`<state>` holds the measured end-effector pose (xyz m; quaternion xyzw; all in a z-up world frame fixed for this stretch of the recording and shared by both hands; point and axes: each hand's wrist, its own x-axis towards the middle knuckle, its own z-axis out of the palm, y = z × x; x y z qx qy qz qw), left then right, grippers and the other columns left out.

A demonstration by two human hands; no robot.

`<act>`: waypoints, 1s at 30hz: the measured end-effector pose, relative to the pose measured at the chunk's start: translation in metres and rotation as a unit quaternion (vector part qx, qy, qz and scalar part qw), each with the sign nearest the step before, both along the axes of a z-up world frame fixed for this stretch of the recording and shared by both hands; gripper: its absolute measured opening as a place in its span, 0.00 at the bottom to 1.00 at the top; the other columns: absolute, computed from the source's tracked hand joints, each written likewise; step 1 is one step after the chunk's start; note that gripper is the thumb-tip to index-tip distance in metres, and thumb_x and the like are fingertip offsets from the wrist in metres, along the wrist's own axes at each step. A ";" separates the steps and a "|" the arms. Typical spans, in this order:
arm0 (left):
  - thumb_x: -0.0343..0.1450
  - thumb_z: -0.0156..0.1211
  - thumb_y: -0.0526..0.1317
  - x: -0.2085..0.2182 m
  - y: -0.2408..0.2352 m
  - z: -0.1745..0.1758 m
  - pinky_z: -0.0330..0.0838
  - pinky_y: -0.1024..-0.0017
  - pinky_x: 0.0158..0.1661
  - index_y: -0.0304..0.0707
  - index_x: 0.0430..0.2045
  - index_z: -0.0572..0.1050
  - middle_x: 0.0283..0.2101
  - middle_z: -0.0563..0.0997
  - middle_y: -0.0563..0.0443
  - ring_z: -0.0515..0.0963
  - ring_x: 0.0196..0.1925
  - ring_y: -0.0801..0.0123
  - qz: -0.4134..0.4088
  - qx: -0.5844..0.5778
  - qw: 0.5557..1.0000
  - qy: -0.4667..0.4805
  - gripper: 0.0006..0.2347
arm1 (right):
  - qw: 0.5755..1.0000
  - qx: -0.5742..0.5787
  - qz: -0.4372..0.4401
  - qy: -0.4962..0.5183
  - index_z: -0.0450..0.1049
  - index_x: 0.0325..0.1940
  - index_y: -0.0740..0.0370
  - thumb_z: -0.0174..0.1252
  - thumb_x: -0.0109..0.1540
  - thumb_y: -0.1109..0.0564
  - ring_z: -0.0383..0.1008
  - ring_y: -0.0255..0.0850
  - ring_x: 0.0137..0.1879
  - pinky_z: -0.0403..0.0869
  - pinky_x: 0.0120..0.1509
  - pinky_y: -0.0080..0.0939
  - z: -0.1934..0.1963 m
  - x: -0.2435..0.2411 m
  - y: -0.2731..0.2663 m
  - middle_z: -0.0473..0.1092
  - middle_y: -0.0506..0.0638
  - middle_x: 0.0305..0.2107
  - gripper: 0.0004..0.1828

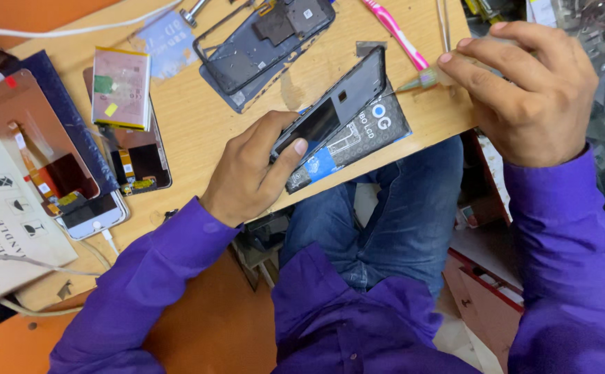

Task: The person cleans the interior of a disassembled smartphone frame using a toothbrush and a liquid from a syringe. They wipe the edges and corners of the frame, then apply the liquid and continue brushing to remove residue.

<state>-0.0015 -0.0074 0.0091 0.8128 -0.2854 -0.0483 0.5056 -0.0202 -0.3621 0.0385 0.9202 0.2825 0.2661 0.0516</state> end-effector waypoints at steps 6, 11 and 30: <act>0.78 0.56 0.36 -0.001 -0.001 -0.002 0.76 0.64 0.48 0.30 0.52 0.71 0.46 0.81 0.36 0.84 0.47 0.49 0.004 -0.001 1.000 0.000 0.11 | 1.000 0.014 -0.018 -0.006 0.82 0.54 0.51 0.67 0.61 0.65 0.74 0.41 0.62 0.73 0.61 0.40 0.007 0.006 -0.001 0.76 0.40 0.51 0.18; 0.78 0.56 0.37 -0.001 -0.001 -0.001 0.76 0.64 0.48 0.31 0.51 0.71 0.45 0.81 0.36 0.84 0.48 0.48 0.006 0.007 1.000 -0.004 0.11 | 0.990 0.131 0.000 0.055 0.81 0.56 0.57 0.67 0.59 0.68 0.75 0.46 0.62 0.75 0.66 0.44 0.004 0.014 -0.005 0.76 0.46 0.52 0.21; 0.74 0.59 0.34 -0.004 -0.006 0.004 0.78 0.72 0.27 0.30 0.45 0.74 0.38 0.82 0.40 0.85 0.34 0.62 0.063 -0.010 0.998 0.011 0.09 | 0.825 0.522 0.103 0.191 0.66 0.64 0.73 0.71 0.64 0.72 0.80 0.47 0.62 0.79 0.62 0.45 -0.083 0.145 0.019 0.73 0.61 0.57 0.28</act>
